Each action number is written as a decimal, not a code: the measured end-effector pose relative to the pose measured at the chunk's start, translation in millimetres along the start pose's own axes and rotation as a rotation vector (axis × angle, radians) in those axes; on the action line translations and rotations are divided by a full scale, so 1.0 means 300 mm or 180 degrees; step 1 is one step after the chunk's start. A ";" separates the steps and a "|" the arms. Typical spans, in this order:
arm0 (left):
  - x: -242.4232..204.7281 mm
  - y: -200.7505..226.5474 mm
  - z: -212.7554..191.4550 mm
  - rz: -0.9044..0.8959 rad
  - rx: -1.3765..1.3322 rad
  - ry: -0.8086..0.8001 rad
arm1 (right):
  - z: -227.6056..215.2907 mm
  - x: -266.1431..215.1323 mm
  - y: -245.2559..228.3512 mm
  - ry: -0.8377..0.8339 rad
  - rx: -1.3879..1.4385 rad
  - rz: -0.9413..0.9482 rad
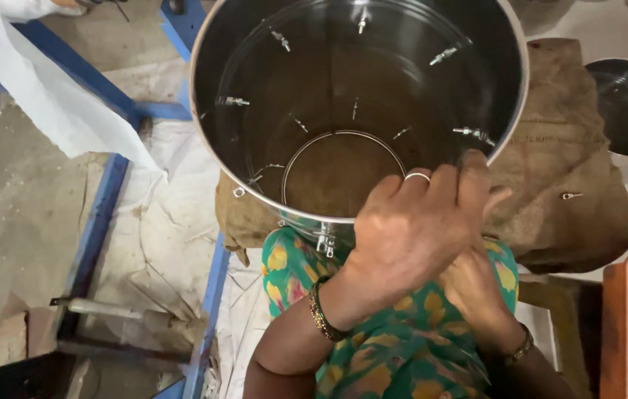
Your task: The person attaches small metal clips to the rim of a large metal pot using both hands. The person repeatedly picks up clips and secures them around the pot's edge.
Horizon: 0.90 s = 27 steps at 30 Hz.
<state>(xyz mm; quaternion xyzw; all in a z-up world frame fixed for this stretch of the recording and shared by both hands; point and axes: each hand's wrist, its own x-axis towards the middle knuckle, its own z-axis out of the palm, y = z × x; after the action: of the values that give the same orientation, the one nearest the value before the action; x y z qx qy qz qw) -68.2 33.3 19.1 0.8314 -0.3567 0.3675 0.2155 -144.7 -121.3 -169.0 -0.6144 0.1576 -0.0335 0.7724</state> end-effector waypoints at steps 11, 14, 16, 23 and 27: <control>0.002 -0.019 0.009 0.0257 0.0275 0.0105 | -0.001 0.008 0.066 0.0232 0.1527 0.0809; -0.005 -0.041 0.025 0.0341 0.0181 0.0177 | 0.017 0.018 0.061 -0.0022 0.1564 0.0912; -0.015 -0.073 0.031 0.0495 0.0089 0.0232 | 0.046 0.021 0.049 -0.0512 0.2140 0.0909; -0.076 -0.278 -0.083 0.0869 -0.0468 0.0155 | 0.287 -0.034 0.005 -0.1490 0.2269 0.0849; -0.063 -0.369 -0.189 0.0826 -0.0659 0.0044 | 0.289 -0.026 -0.053 -0.1574 0.1550 0.1013</control>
<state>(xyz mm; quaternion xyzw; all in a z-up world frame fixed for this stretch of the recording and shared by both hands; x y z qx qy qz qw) -20.0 149.0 30.2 0.7492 -0.4956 0.3592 0.2532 -125.3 -41.8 -135.3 -0.3702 0.0474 0.1997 0.9060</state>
